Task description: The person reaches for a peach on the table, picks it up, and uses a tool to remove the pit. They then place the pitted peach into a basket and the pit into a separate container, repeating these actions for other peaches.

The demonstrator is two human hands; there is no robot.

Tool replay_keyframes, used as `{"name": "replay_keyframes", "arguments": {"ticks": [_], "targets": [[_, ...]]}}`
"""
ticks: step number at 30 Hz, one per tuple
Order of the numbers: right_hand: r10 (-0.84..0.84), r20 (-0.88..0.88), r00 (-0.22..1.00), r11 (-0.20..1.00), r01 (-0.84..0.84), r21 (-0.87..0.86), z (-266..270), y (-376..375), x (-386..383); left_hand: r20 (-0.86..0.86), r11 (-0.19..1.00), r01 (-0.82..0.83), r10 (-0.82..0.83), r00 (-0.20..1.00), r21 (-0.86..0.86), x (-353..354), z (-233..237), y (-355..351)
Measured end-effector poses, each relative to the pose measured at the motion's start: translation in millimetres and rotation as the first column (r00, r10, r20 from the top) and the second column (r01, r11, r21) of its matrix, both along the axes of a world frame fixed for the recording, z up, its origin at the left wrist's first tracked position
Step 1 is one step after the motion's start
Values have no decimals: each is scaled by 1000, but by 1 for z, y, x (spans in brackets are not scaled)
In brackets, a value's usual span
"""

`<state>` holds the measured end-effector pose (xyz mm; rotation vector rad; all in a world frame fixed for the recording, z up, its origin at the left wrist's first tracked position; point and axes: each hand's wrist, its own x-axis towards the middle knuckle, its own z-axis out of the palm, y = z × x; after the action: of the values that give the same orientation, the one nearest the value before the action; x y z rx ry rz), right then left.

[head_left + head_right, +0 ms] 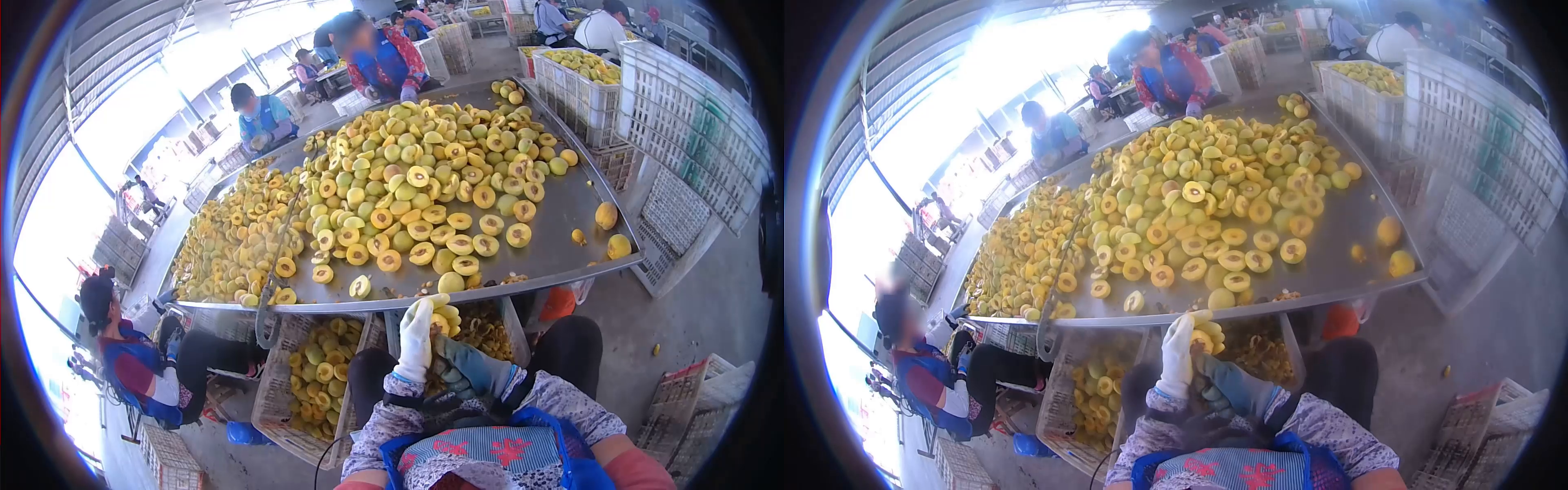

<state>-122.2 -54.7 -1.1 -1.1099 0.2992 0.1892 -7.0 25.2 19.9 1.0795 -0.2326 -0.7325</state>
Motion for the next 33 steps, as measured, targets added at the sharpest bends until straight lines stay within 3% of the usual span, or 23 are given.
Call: {"name": "replay_keyframes", "arguments": {"ticks": [1,2,4,6,7,8,12,13,14,16,17,18,19,20,21,22,23,24,26,27,29,31,33], "targets": [[233,-160,959,890,-145,432,12,-6,-1,124,998,56,-59,991,31,7,-6,0],[245,-173,954,884,-146,444,13,-8,0,235,992,102,-117,965,74,9,-10,2],[175,-121,977,934,-126,336,7,-4,-4,219,973,185,-212,952,136,14,-9,3],[261,-166,951,933,-204,297,3,-9,1,71,960,277,-280,957,46,17,-6,5],[303,-133,944,905,-242,350,6,-11,2,37,958,258,-255,966,-126,12,-15,10],[317,-143,938,896,-247,370,10,-11,3,-53,969,183,-194,980,-167,9,-19,7],[252,-140,958,935,-203,292,-1,-8,4,-170,989,-94,74,983,-113,3,-5,-4],[177,80,981,983,-172,-71,-22,-3,9,-282,904,-28,-104,954,-427,26,-30,-3],[178,306,935,914,-42,-405,-39,4,13,-323,898,-127,-17,946,-421,34,-31,3],[95,219,971,884,19,-467,-48,7,14,-257,913,-249,169,952,-324,43,-17,16],[110,122,986,740,1,-672,-49,0,14,-176,910,-200,144,974,-364,57,-16,31],[104,24,994,552,-37,-833,-47,-5,14,-128,914,-345,324,937,-212,62,-2,46],[-5,-117,993,580,-93,-810,-26,-7,13,-42,871,-485,483,874,-78,69,14,60],[-3,-120,993,583,-96,-807,-29,-7,12,464,858,-514,454,761,5,86,5,90],[-73,-44,996,671,17,-741,-32,-8,11,390,834,-545,476,789,85,114,1,118],[-152,26,988,742,131,-657,-34,-8,12,708,638,-737,412,573,225,142,-14,138],[-161,47,986,683,146,-716,-31,-8,13,875,343,-845,115,471,410,148,-2,148],[-160,49,986,686,146,-713,-33,-5,16,876,340,-846,112,469,410,151,0,146],[-204,138,969,718,244,-652,-39,-1,21,889,166,-877,-171,424,450,160,9,125],[-204,140,969,714,245,-656,-40,-1,23,871,171,-871,-276,407,461,170,4,110],[-199,155,968,697,251,-672,-43,0,25,756,48,-831,-447,478,554,183,-14,75],[-207,183,961,659,276,-700,-53,3,27,492,-33,-600,-536,686,800,175,-2,36],[-217,212,953,619,302,-725,-51,1,28,613,191,-624,-534,582,758,185,-16,22]]}}
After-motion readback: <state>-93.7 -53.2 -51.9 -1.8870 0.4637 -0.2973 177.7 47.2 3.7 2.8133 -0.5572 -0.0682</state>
